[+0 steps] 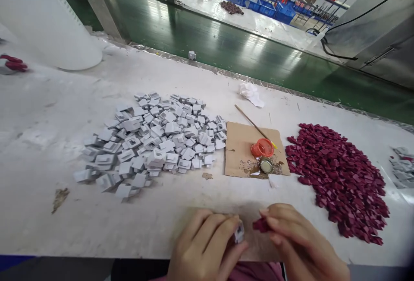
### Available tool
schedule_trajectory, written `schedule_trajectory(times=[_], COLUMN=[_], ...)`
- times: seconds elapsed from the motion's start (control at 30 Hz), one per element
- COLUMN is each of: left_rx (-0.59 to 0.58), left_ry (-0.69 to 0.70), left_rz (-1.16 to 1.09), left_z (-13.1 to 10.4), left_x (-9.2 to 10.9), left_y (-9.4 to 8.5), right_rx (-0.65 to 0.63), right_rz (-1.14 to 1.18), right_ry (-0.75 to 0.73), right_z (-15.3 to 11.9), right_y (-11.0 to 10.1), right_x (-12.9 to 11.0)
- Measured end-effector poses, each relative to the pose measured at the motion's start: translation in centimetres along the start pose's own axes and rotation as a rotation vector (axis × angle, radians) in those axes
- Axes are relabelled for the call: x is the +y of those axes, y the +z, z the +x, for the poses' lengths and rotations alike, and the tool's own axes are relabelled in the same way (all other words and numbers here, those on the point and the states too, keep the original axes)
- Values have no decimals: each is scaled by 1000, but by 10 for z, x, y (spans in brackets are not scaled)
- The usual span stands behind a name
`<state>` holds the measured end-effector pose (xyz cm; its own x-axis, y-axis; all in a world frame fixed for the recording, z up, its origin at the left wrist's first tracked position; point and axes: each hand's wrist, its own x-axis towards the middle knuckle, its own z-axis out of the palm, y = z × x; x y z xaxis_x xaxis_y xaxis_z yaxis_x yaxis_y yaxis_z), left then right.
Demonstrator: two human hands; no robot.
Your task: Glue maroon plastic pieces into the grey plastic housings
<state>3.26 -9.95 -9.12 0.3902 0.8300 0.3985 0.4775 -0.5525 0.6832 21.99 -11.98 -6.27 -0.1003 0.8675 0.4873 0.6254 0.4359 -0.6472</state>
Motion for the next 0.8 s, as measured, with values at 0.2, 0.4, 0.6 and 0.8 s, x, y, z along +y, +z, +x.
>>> schedule_trajectory(times=[0.2, 0.4, 0.6, 0.8], left_rx=[-18, 76, 75, 2], left_ry=[-18, -71, -47, 47], left_rz=[-40, -144, -109, 80], left_z=[-2, -6, -4, -10], left_x=[0, 2, 0, -6], left_y=[2, 8, 4, -1], right_rx=[-58, -127, -220, -252], right_rz=[101, 108, 130, 46], right_ry=[37, -1, -22, -81], right_z=[-9, -5, 1, -3], right_y=[16, 14, 17, 10], right_x=[-2, -1, -5, -2])
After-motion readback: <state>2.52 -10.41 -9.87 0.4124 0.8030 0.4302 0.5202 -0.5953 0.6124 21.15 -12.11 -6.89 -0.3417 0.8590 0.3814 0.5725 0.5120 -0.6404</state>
